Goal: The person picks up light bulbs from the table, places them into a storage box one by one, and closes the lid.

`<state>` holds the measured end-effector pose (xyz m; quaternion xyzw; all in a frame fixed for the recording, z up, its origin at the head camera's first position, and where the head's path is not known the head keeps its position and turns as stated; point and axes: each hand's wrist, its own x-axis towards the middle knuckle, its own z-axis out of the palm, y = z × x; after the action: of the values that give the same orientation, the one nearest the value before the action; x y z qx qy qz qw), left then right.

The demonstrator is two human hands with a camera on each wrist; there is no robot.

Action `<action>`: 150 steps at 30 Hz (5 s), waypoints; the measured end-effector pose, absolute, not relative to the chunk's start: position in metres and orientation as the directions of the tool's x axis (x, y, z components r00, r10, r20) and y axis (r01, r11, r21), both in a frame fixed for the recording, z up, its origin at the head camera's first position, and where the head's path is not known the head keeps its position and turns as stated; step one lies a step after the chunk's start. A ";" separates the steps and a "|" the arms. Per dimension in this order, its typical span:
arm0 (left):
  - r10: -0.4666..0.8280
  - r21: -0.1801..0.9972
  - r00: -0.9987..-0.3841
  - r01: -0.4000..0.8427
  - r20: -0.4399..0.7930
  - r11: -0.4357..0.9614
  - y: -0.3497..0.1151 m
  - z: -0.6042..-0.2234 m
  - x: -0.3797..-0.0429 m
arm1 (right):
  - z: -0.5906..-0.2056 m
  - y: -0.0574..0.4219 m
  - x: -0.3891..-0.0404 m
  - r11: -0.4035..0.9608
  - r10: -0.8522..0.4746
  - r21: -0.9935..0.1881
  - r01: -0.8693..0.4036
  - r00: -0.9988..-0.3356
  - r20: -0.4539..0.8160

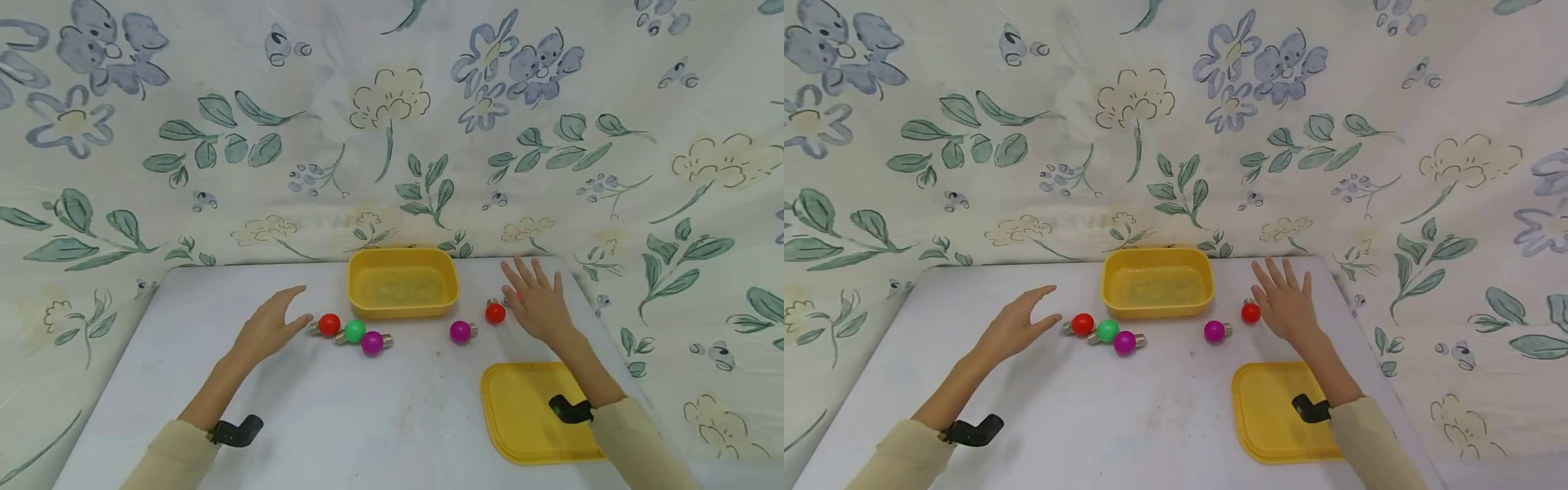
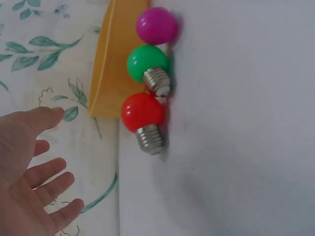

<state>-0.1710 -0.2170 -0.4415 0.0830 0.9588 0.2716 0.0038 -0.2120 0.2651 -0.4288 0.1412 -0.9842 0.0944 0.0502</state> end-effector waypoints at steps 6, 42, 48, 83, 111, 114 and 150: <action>0.191 0.617 -0.981 0.164 0.023 0.770 -0.222 -0.456 -0.171 | -0.433 0.263 -0.211 0.941 -0.270 -0.175 -0.289 -0.955 0.126; 0.184 0.743 -0.983 0.119 -0.006 0.659 -0.235 -0.515 -0.177 | -0.462 0.218 -0.239 0.944 -0.282 -0.176 -0.280 -0.959 0.012; 0.179 0.745 -0.984 0.108 -0.016 0.658 -0.233 -0.516 -0.177 | -0.470 0.206 -0.244 0.948 -0.289 -0.145 -0.282 -0.957 -0.031; 0.187 0.704 -0.982 0.143 0.015 0.695 -0.223 -0.527 -0.189 | -0.495 0.185 -0.282 0.959 -0.274 -0.108 -0.262 -0.955 -0.111; 0.161 0.734 -0.986 0.137 0.038 0.665 -0.226 -0.523 -0.190 | -0.498 0.181 -0.283 0.964 -0.246 -0.137 -0.229 -0.962 -0.121; 0.155 0.751 -0.987 0.132 0.041 0.647 -0.227 -0.521 -0.191 | -0.498 0.181 -0.284 0.964 -0.243 -0.138 -0.226 -0.963 -0.120; 0.293 0.826 -0.952 0.237 0.092 0.511 -0.125 -0.481 -0.252 | -0.506 0.194 -0.282 0.969 -0.231 -0.117 -0.218 -0.966 -0.112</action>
<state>-0.2516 -0.1247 -0.4814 0.1525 0.8686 0.4706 0.0294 -0.2816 0.1937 -0.5061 0.1133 -0.9902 0.0518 -0.0627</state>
